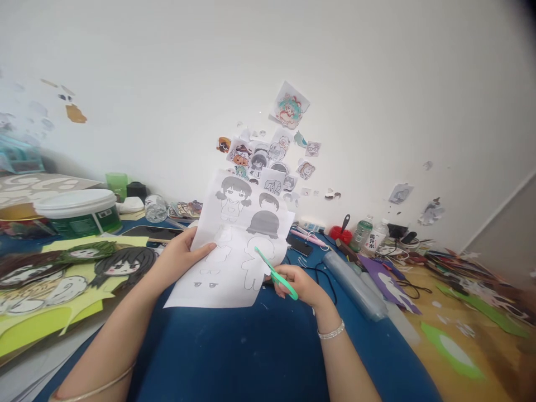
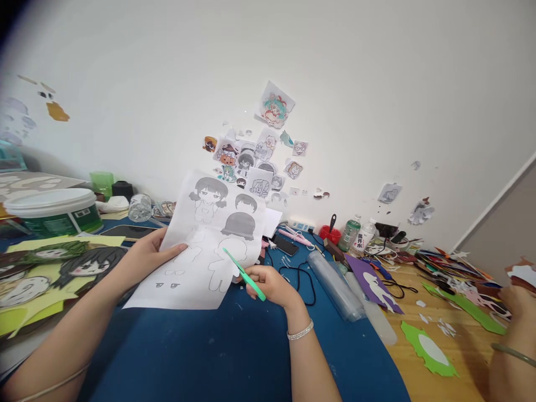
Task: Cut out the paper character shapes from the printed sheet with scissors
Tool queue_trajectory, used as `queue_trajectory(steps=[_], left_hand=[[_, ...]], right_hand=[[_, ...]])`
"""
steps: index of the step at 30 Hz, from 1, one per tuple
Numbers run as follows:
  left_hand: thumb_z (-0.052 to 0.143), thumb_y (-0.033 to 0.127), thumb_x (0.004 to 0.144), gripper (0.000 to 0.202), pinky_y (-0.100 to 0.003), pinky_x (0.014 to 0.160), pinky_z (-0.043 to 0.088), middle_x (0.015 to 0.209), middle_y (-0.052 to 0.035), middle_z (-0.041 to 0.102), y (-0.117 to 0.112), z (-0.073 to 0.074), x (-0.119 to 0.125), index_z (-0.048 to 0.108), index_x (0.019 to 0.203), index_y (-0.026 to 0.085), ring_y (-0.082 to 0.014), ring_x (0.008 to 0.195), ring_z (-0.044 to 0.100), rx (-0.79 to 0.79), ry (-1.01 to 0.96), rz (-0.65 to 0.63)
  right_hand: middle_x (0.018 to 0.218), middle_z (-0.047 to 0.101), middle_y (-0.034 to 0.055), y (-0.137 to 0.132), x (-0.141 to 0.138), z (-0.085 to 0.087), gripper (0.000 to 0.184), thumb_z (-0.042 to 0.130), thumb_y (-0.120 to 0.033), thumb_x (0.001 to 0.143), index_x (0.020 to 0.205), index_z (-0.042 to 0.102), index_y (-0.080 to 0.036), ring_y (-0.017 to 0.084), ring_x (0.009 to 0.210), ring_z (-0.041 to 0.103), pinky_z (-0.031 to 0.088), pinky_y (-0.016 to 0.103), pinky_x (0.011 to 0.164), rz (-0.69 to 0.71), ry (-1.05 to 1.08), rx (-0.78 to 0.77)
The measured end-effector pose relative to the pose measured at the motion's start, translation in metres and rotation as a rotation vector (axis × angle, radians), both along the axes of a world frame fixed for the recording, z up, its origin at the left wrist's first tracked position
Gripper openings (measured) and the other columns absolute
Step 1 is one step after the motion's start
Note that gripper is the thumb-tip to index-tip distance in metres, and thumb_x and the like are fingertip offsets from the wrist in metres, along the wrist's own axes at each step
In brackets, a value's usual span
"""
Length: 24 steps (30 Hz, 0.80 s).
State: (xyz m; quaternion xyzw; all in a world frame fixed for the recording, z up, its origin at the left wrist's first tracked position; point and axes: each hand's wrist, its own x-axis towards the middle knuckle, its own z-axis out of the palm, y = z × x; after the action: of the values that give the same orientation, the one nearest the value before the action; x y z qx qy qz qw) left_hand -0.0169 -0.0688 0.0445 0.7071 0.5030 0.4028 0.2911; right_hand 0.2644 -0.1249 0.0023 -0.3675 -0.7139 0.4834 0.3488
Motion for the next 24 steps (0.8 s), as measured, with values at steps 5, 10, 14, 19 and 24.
queue_trajectory(steps=[5,10,14,19,24], left_hand=[[0.059,0.048,0.065,0.05,-0.032,0.059,0.054,0.099,-0.006,0.067,-0.004,0.001,0.004,0.055,0.108,0.022,-0.0266,0.081,0.065,0.001,-0.135,0.039],[0.063,0.047,0.063,0.053,-0.032,0.057,0.055,0.097,-0.0064,0.068,-0.007,0.0,0.009,0.056,0.109,0.023,-0.0265,0.078,0.066,-0.033,-0.279,0.055],[0.067,0.043,0.062,0.049,-0.031,0.054,0.055,0.099,-0.0066,0.068,-0.008,0.0,0.011,0.056,0.106,0.024,-0.025,0.075,0.066,-0.098,-0.44,0.057],[0.069,0.032,0.064,0.043,-0.029,0.05,0.055,0.091,-0.0046,0.07,-0.015,0.004,0.018,0.056,0.105,0.026,-0.0215,0.065,0.067,-0.19,-0.637,0.074],[0.068,0.028,0.067,0.044,-0.028,0.045,0.054,0.079,-0.0037,0.071,-0.018,0.005,0.025,0.054,0.108,0.026,-0.0189,0.052,0.065,-0.297,-0.704,-0.014]], right_hand=[[0.057,0.047,-0.0016,0.001,-0.003,-0.001,0.027,0.056,-0.037,0.078,0.091,0.059,-0.014,0.01,0.052,0.041,0.036,0.024,0.052,-0.067,0.062,0.048],[0.056,0.048,-0.001,0.003,-0.006,-0.004,0.034,0.057,-0.045,0.076,0.088,0.057,-0.014,0.011,0.052,0.042,0.035,0.025,0.053,-0.065,0.146,0.085],[0.055,0.048,-0.0006,0.001,-0.008,0.0,0.038,0.055,-0.051,0.076,0.086,0.057,-0.014,0.011,0.051,0.042,0.036,0.026,0.054,-0.059,0.16,0.118],[0.054,0.049,-0.0006,0.001,-0.01,0.002,0.045,0.055,-0.054,0.074,0.092,0.056,-0.013,0.012,0.051,0.042,0.036,0.026,0.054,-0.096,0.219,0.144],[0.056,0.047,0.0014,-0.003,-0.013,0.003,0.042,0.05,-0.059,0.075,0.073,0.052,-0.017,0.014,0.054,0.043,0.034,0.027,0.053,-0.079,0.3,0.185]])
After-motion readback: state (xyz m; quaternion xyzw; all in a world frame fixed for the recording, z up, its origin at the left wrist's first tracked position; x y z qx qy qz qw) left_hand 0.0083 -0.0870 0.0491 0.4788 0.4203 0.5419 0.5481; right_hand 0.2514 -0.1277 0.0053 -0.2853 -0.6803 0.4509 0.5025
